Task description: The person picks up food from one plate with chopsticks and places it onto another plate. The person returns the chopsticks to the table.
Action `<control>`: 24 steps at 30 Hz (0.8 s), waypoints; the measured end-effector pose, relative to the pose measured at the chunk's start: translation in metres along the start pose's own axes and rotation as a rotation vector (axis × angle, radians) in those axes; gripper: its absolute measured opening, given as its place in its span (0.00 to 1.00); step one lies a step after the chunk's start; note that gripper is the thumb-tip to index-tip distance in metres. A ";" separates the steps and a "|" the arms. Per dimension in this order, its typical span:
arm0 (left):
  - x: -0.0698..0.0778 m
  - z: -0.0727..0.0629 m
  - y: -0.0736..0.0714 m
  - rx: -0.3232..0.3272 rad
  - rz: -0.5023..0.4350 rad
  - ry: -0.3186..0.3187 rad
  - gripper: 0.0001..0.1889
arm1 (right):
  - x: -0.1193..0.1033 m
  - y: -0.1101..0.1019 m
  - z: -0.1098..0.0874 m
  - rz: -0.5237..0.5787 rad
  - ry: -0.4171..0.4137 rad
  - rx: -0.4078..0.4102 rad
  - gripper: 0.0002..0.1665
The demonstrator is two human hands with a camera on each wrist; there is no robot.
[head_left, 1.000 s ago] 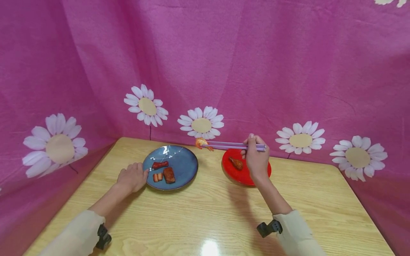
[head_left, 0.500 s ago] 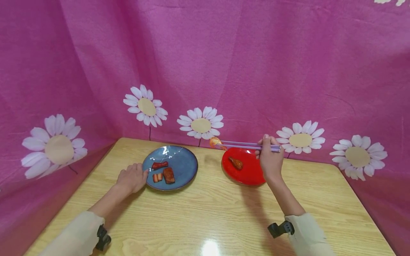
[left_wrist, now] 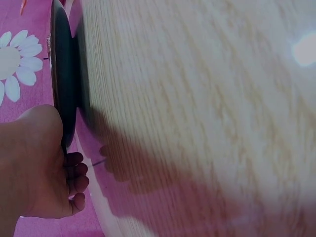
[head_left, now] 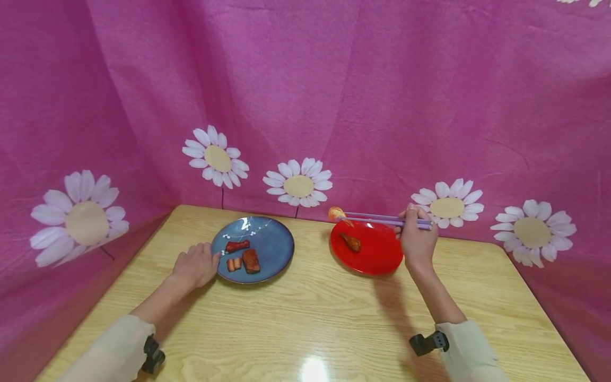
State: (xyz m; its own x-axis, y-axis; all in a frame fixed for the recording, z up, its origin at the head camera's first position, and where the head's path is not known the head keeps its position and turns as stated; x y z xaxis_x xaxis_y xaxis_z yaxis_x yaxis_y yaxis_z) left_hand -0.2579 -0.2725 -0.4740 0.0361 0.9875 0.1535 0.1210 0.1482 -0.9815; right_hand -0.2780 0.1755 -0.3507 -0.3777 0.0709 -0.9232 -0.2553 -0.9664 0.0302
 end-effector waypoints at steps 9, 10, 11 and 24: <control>0.000 0.001 -0.001 -0.006 -0.006 0.001 0.20 | 0.036 -0.021 0.011 -0.120 0.015 0.054 0.22; 0.000 0.001 -0.001 -0.004 -0.008 0.001 0.20 | 0.043 -0.023 0.013 -0.121 0.012 0.062 0.22; 0.000 0.001 0.000 -0.005 -0.008 0.001 0.21 | 0.049 -0.025 0.015 -0.130 0.011 0.072 0.22; 0.000 0.000 -0.001 0.002 -0.009 0.008 0.20 | 0.066 -0.036 0.018 -0.159 0.006 0.104 0.25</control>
Point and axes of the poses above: each hand's wrist, its own z-axis towards the middle knuckle, its own y-axis out of the palm, x = y × z, the point moved 1 cm from there along z, towards the middle knuckle, and after that the axes turned 7 degrees about -x, right-handed, at the moved point
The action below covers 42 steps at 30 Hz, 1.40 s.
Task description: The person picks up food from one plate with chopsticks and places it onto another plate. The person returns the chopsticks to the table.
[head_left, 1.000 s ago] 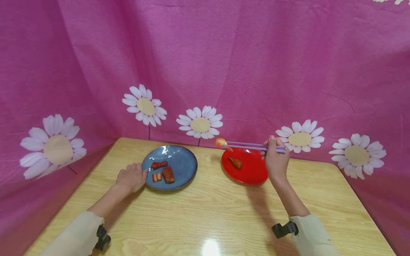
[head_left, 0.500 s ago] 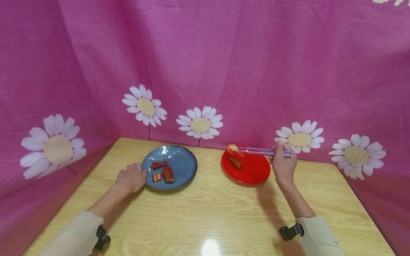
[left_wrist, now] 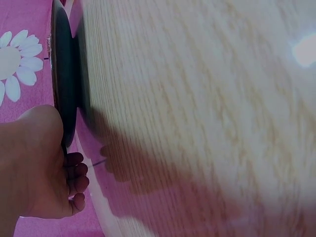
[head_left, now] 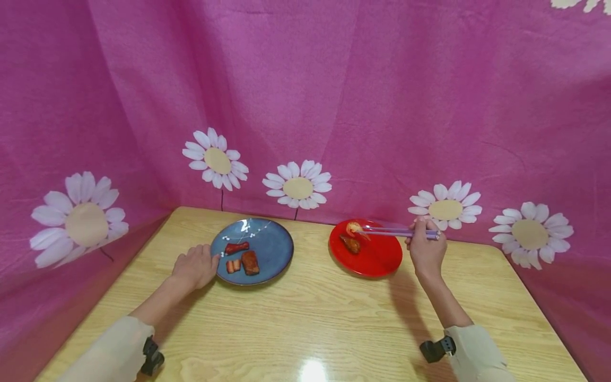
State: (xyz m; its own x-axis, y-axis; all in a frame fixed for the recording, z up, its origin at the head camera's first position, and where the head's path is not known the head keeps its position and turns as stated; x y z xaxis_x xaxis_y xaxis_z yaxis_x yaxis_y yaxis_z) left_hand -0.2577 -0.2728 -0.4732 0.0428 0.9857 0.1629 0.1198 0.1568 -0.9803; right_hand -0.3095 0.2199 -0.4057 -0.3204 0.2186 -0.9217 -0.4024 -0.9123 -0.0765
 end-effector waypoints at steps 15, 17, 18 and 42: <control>0.001 -0.002 0.000 0.005 -0.001 0.010 0.20 | 0.012 -0.001 0.002 -0.081 0.025 0.001 0.23; 0.001 -0.003 -0.001 0.010 -0.002 0.014 0.20 | 0.012 -0.001 0.001 -0.085 0.022 -0.005 0.24; 0.001 -0.003 -0.001 0.011 -0.002 0.014 0.19 | 0.013 -0.001 0.001 -0.087 0.022 -0.009 0.25; 0.000 -0.001 0.000 0.007 0.001 0.009 0.20 | 0.015 -0.001 0.000 -0.135 0.050 -0.064 0.27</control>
Point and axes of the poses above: each hand's wrist, its own z-axis towards the middle knuckle, its own y-axis out of the palm, x = y × z, the point moved 1 cm from there along z, towards the middle knuckle, and after that the axes turned 7 degrees about -x, right-handed, at the moved point
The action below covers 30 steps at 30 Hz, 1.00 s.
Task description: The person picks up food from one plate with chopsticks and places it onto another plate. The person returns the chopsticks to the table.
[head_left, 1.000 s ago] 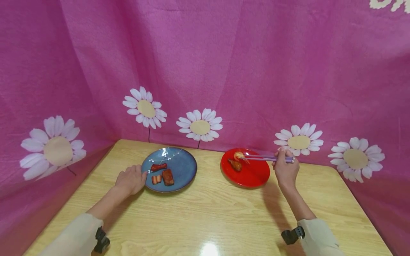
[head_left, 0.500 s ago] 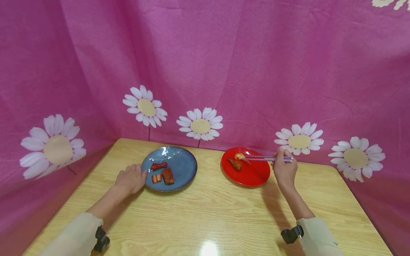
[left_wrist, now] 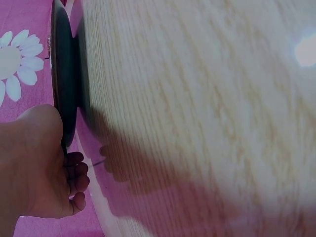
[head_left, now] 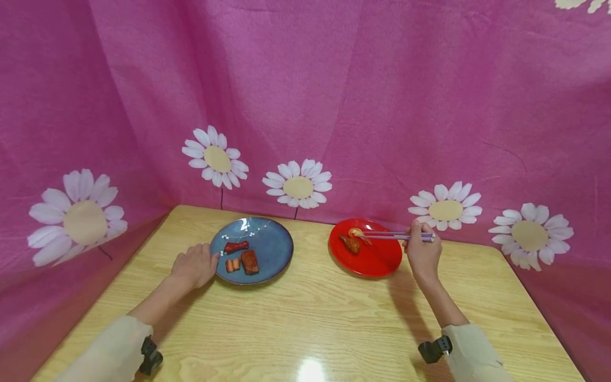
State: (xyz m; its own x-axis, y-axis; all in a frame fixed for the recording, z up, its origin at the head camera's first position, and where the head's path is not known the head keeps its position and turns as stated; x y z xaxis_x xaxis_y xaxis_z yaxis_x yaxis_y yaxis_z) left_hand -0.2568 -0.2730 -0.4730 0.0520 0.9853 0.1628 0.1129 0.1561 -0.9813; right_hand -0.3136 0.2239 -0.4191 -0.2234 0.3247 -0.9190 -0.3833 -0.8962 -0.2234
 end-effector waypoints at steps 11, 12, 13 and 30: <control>0.001 -0.002 -0.003 -0.011 0.008 0.001 0.19 | -0.017 0.004 -0.002 0.120 -0.057 -0.054 0.19; 0.001 -0.002 -0.003 -0.013 0.009 0.001 0.19 | -0.019 0.006 -0.003 0.123 -0.063 -0.063 0.19; 0.001 -0.002 -0.003 -0.015 0.011 0.002 0.19 | -0.020 0.007 -0.004 0.118 -0.066 -0.073 0.19; 0.002 0.000 -0.005 -0.039 -0.010 0.000 0.20 | -0.055 0.050 -0.018 0.296 -0.109 -0.345 0.23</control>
Point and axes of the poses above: each hand's wrist, its own z-axis towards the middle knuckle, its own y-axis out of the palm, x = y × z, the point moved 1 cm from there along z, towards the middle knuckle, and after that the axes turned 7 degrees about -x, right-handed, at the moved point
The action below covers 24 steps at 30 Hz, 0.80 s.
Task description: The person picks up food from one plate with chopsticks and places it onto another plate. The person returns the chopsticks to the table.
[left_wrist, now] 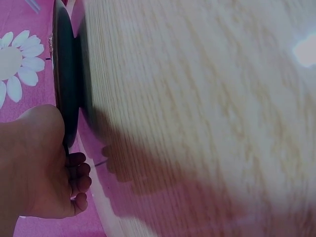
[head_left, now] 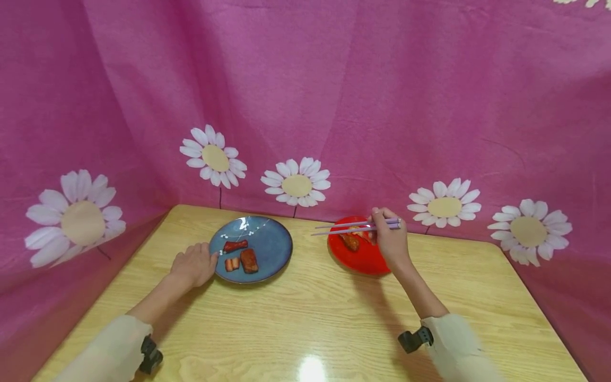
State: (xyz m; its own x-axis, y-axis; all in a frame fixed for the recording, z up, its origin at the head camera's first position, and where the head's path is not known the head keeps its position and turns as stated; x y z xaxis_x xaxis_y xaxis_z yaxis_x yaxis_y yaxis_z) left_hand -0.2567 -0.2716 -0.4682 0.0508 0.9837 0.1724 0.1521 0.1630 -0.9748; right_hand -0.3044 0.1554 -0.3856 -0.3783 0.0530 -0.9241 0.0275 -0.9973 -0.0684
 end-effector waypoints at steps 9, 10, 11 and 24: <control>0.000 0.000 0.000 0.001 -0.007 -0.010 0.20 | 0.001 0.029 0.003 0.042 0.021 -0.114 0.21; 0.000 0.000 0.000 0.001 -0.006 -0.010 0.20 | 0.001 0.032 0.004 0.059 0.023 -0.133 0.21; 0.000 0.000 0.001 0.002 -0.006 -0.012 0.20 | 0.001 0.034 0.004 0.068 0.025 -0.156 0.22; 0.000 0.000 0.001 0.034 0.016 0.000 0.19 | -0.005 0.067 0.006 0.101 0.017 -0.228 0.19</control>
State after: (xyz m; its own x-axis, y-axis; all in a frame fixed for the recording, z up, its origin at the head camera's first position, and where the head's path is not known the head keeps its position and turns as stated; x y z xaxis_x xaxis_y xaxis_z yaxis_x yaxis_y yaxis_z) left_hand -0.2571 -0.2713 -0.4690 0.0529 0.9862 0.1567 0.1179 0.1496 -0.9817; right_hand -0.3061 0.0879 -0.3831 -0.3472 -0.0435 -0.9368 0.2730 -0.9604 -0.0566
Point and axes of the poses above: each hand's wrist, its own z-axis towards the middle knuckle, its own y-axis out of the palm, x = y × z, the point moved 1 cm from there along z, towards the middle knuckle, and after that the axes turned 7 degrees about -x, right-handed, at the moved point
